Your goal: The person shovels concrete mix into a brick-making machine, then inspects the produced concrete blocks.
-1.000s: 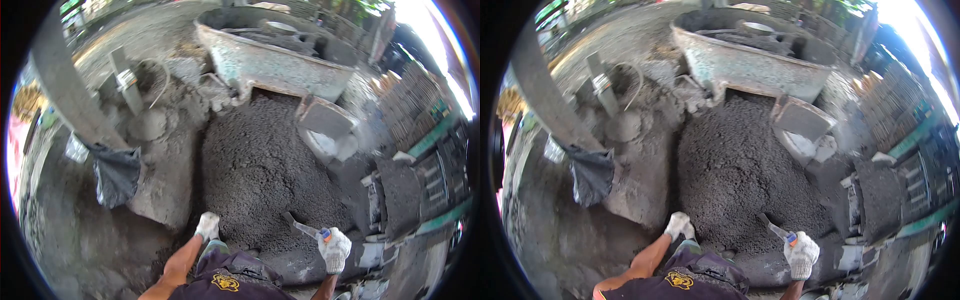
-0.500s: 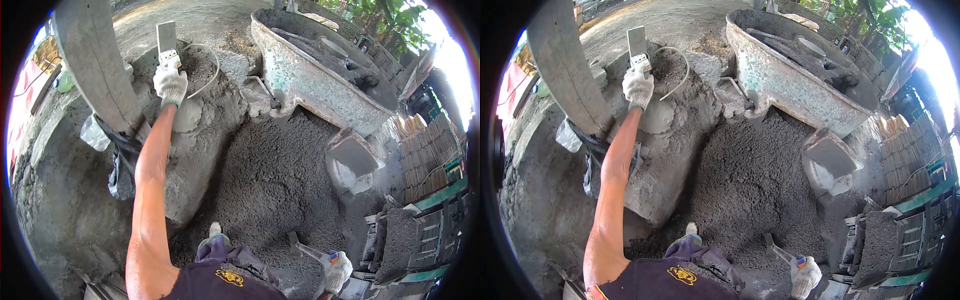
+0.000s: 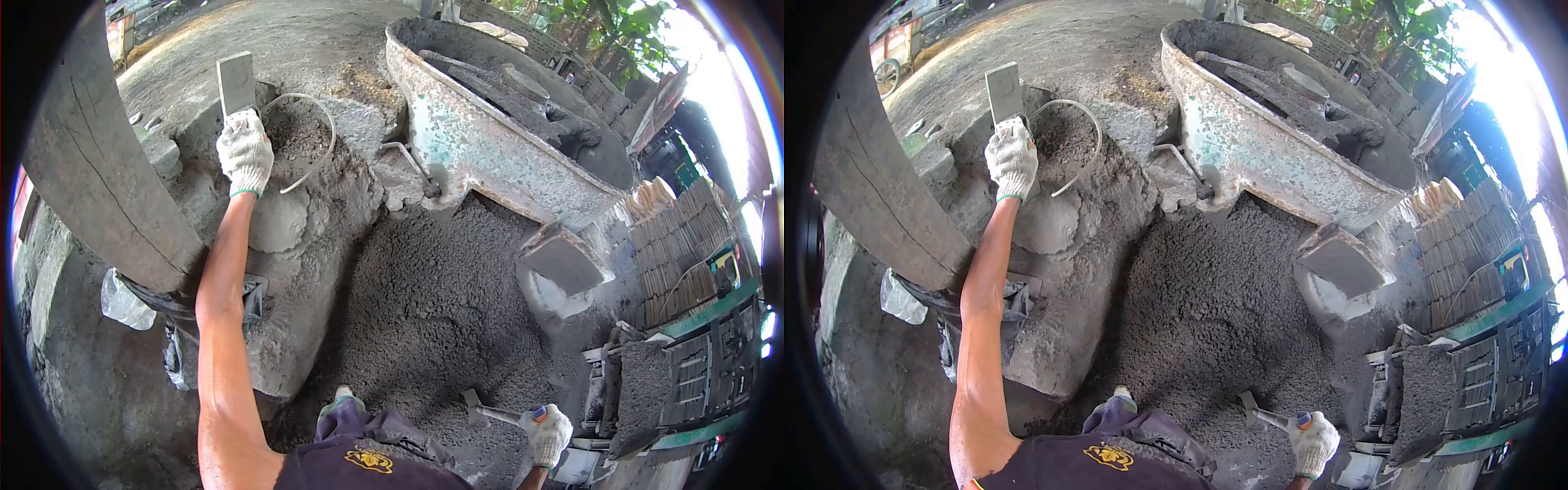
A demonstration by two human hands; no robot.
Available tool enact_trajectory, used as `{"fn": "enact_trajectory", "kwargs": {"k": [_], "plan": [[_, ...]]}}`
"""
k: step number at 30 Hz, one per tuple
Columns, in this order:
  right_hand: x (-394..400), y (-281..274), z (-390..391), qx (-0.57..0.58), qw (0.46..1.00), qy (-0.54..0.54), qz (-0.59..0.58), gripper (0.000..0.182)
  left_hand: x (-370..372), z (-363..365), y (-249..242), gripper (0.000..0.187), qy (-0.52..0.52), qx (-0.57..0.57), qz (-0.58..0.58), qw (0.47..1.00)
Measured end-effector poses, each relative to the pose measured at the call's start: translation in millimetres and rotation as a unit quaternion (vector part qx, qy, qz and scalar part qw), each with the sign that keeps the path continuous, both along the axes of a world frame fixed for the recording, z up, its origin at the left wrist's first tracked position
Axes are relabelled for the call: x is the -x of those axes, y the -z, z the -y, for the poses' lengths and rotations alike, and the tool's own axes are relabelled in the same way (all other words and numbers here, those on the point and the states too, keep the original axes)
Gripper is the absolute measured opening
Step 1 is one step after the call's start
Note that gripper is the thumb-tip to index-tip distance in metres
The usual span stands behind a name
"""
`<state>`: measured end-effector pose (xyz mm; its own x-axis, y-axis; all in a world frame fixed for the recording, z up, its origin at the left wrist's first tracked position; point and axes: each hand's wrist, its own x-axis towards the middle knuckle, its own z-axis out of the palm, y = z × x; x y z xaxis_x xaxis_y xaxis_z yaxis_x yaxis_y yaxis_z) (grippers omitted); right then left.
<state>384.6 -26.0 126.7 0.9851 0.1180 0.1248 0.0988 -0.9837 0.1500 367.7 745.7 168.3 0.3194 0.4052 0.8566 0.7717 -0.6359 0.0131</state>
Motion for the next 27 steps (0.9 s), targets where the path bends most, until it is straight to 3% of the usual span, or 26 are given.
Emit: {"fn": "enact_trajectory", "kwargs": {"k": [6, 16, 17, 20, 21, 22, 23, 25, 27], "plan": [[-12, -1, -6, 0.003, 1.0, 0.016, -0.015, 0.037, 1, -7, -4, 0.034, 0.023, -0.054, 0.009, 0.998], [2, 1, -7, -0.018, 1.0, 0.011, 0.0, 0.037, -1, 23, 1, 0.027, 0.042, 0.005, 0.123, 0.992], [3, 2, -7, -0.022, 1.0, 0.009, 0.01, 0.037, -1, 34, 8, 0.028, 0.061, -0.038, 0.165, 0.984], [6, 2, -8, -0.019, 1.0, -0.008, 0.024, 0.035, -3, 45, 52, 0.023, 0.14, 0.047, 0.236, 0.961], [7, 1, -8, -0.022, 0.999, -0.009, 0.028, 0.034, -12, 36, 70, 0.021, 0.192, 0.158, 0.316, 0.916], [10, 1, -9, -0.024, 0.999, -0.014, 0.031, 0.033, -13, 31, 68, 0.022, 0.233, 0.335, 0.395, 0.823], [10, 1, -10, -0.027, 0.999, -0.025, 0.033, 0.033, -12, 27, 65, 0.022, 0.26, 0.491, 0.462, 0.692], [12, 2, -11, -0.013, 1.0, -0.018, 0.022, 0.033, -11, 17, 62, 0.021, 0.333, 0.554, 0.526, 0.553], [15, -1, -11, 0.0, 1.0, 0.005, -0.003, 0.038, -10, 22, 38, 0.024, 0.364, 0.579, 0.546, 0.483]]}}
